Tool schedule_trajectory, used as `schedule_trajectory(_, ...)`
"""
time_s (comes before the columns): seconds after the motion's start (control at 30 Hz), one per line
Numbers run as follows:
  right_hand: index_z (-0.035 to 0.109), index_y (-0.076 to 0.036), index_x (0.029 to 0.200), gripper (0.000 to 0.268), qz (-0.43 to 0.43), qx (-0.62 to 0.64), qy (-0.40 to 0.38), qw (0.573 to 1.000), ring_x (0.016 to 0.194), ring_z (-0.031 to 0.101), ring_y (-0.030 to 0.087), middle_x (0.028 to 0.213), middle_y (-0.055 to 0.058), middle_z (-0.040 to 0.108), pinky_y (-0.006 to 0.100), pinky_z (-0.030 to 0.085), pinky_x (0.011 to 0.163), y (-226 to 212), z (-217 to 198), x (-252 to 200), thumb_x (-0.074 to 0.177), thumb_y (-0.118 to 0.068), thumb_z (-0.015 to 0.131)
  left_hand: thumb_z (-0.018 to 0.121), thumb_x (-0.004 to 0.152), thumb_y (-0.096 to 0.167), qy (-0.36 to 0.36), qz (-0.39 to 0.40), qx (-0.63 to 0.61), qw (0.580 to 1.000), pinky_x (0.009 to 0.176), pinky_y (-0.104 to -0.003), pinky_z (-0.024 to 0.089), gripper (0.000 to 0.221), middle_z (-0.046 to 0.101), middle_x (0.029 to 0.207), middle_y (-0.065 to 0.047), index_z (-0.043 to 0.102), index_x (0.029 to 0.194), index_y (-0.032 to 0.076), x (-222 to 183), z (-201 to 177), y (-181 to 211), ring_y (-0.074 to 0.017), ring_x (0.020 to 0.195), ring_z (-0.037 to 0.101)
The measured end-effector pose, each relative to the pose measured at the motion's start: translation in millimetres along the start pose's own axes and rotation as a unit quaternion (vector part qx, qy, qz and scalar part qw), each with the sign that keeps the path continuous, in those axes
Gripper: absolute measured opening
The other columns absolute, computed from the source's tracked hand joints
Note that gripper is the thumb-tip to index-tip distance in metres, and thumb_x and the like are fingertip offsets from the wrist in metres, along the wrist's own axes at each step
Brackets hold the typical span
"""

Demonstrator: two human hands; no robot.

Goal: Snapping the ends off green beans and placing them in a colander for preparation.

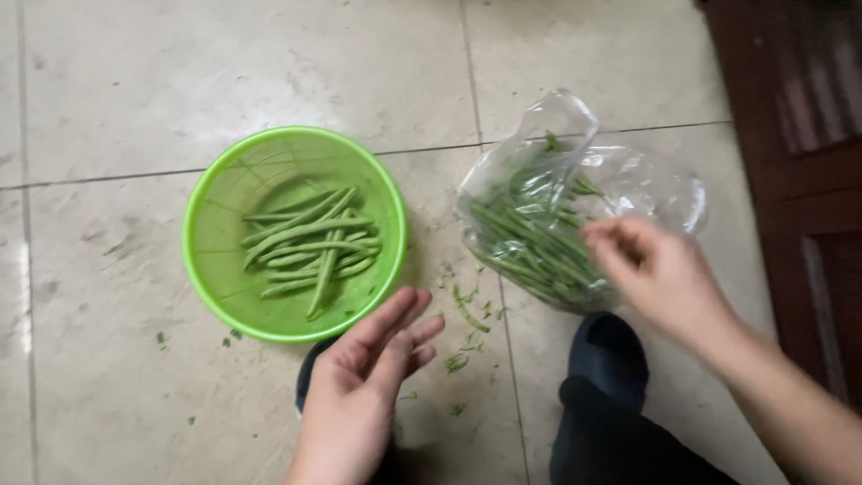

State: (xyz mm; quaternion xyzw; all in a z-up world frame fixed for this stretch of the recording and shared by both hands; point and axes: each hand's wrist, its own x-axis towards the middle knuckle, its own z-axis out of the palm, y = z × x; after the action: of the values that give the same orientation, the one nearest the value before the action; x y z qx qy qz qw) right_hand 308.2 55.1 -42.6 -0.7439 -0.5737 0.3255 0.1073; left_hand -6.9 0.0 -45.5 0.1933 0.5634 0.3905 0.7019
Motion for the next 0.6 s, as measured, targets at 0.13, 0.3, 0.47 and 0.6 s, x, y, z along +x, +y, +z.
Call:
schedule_trajectory(0.13,0.078,-0.003,0.117,0.025,0.021,-0.006,0.076,0.997,0.061,0.061,0.018,0.08,0.009,0.075,0.032,0.047,0.056,47.1,-6.8,56.4,0.099,-0.013,0.064,0.058,0.095,-0.001,0.019,-0.048,-0.022,0.998,0.082,-0.041,0.068,0.043,0.086,0.125,-0.028,0.072,0.135,-0.012,0.3,6.2,3.7,-0.0356,0.097,0.084)
schedule_trajectory(0.3,0.083,-0.006,0.103,0.024,-0.001,-0.206,-0.018,0.978,0.074,0.075,0.03,0.091,0.011,0.081,0.042,0.059,0.074,108.1,31.7,118.3,0.092,-0.022,0.068,0.056,0.097,-0.006,0.057,-0.075,0.007,0.996,0.077,-0.041,0.063,0.04,0.088,0.119,-0.03,0.074,0.131,-0.016,1.8,5.4,2.2,-0.0348,0.086,0.079)
schedule_trajectory(0.47,0.081,-0.01,0.115,0.025,0.019,-0.219,-0.024,0.975,0.089,0.076,0.026,0.103,0.004,0.082,0.041,0.06,0.083,106.0,50.4,126.4,0.096,-0.022,0.071,0.056,0.097,-0.007,0.044,-0.072,0.021,0.996,0.074,-0.04,0.061,0.039,0.088,0.115,-0.031,0.075,0.13,-0.016,6.6,-0.9,-7.9,-0.0339,0.082,0.076)
schedule_trajectory(0.6,0.083,-0.012,0.104,0.018,-0.015,-0.199,-0.01,0.98,0.082,0.074,0.026,0.093,0.004,0.081,0.041,0.058,0.081,107.0,49.7,119.5,0.093,-0.02,0.072,0.055,0.098,-0.009,0.041,-0.081,0.023,0.996,0.072,-0.042,0.06,0.037,0.087,0.114,-0.033,0.075,0.128,-0.018,10.7,-5.9,-15.7,-0.0347,0.079,0.073)
